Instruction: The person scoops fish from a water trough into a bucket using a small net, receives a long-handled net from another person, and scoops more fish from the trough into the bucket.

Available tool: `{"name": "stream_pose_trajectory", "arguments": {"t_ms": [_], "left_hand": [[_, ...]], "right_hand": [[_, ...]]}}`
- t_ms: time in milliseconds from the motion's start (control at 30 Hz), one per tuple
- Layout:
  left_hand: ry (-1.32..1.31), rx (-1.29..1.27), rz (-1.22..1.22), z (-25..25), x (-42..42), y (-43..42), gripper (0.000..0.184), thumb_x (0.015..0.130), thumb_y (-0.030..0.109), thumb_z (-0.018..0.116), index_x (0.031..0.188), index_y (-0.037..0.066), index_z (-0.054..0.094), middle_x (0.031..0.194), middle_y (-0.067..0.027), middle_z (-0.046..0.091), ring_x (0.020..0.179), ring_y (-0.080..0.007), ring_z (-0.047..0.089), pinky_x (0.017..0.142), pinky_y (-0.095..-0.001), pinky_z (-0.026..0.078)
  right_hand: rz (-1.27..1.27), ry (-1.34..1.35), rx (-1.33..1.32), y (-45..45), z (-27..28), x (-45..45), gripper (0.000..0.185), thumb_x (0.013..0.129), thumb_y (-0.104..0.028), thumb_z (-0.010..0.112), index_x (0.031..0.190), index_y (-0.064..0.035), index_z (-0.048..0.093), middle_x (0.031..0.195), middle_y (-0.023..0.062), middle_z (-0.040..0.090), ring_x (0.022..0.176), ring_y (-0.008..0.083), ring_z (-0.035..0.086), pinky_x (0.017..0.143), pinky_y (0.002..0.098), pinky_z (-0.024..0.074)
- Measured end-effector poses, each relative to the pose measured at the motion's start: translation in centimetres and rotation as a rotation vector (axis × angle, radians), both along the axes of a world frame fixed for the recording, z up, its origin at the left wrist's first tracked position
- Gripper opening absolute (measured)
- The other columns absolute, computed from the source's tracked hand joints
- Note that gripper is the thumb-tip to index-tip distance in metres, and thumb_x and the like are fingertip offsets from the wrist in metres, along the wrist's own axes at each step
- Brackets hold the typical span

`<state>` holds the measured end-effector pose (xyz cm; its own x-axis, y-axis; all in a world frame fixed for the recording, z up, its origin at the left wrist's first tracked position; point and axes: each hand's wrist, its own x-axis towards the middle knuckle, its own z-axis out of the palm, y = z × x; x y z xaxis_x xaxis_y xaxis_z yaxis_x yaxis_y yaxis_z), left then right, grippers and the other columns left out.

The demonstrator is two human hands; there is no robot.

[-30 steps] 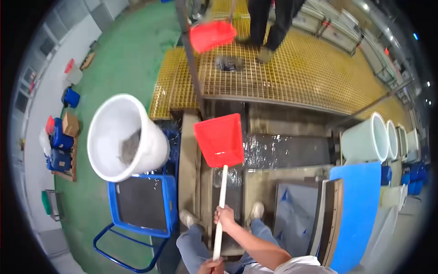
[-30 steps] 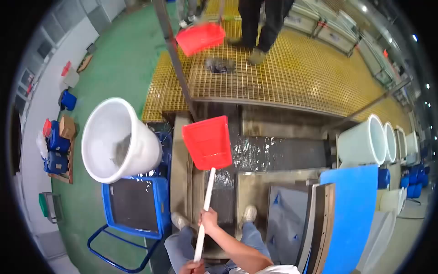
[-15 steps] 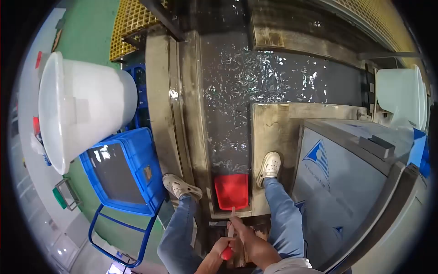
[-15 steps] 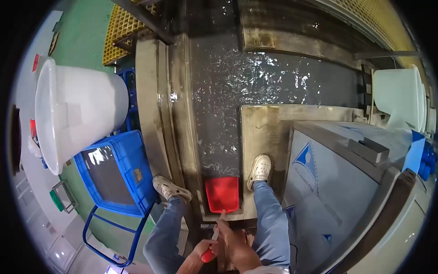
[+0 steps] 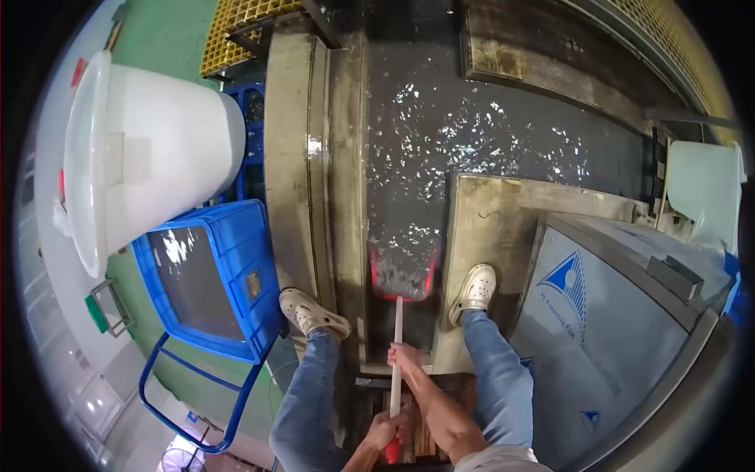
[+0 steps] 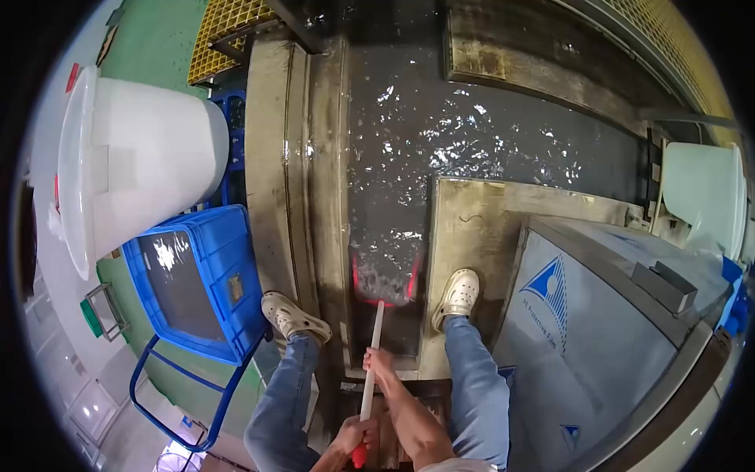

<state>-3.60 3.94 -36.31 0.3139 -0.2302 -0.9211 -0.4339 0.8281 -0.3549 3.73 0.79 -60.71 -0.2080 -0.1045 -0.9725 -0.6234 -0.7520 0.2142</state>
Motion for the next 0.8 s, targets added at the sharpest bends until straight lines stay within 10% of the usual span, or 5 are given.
{"name": "stream_pose_trajectory", "arguments": {"t_ms": [533, 800], "left_hand": [[0.022, 0.440, 0.035, -4.3, 0.0, 0.0, 0.008, 0.080, 0.000, 0.048, 0.074, 0.002, 0.044, 0.051, -0.0039, 0.042, 0.038, -0.0129, 0.041, 0.035, -0.0265, 0.037], [-0.016, 0.518, 0.123, 4.6, -2.2, 6.3, 0.010, 0.082, 0.002, 0.048, 0.073, 0.001, 0.044, 0.048, -0.0042, 0.044, 0.036, -0.0120, 0.042, 0.035, -0.0263, 0.035]], "right_hand": [[0.104, -0.062, 0.425, 13.2, 1.3, 0.5, 0.006, 0.085, -0.008, 0.052, 0.084, -0.0066, 0.046, 0.063, 0.0037, 0.045, 0.044, 0.0090, 0.039, 0.035, 0.0239, 0.0321], [0.083, -0.082, 0.544, 22.7, 12.3, -1.4, 0.005, 0.086, -0.007, 0.051, 0.086, -0.0053, 0.046, 0.063, 0.0040, 0.045, 0.043, 0.0089, 0.038, 0.033, 0.0239, 0.0315]]}}
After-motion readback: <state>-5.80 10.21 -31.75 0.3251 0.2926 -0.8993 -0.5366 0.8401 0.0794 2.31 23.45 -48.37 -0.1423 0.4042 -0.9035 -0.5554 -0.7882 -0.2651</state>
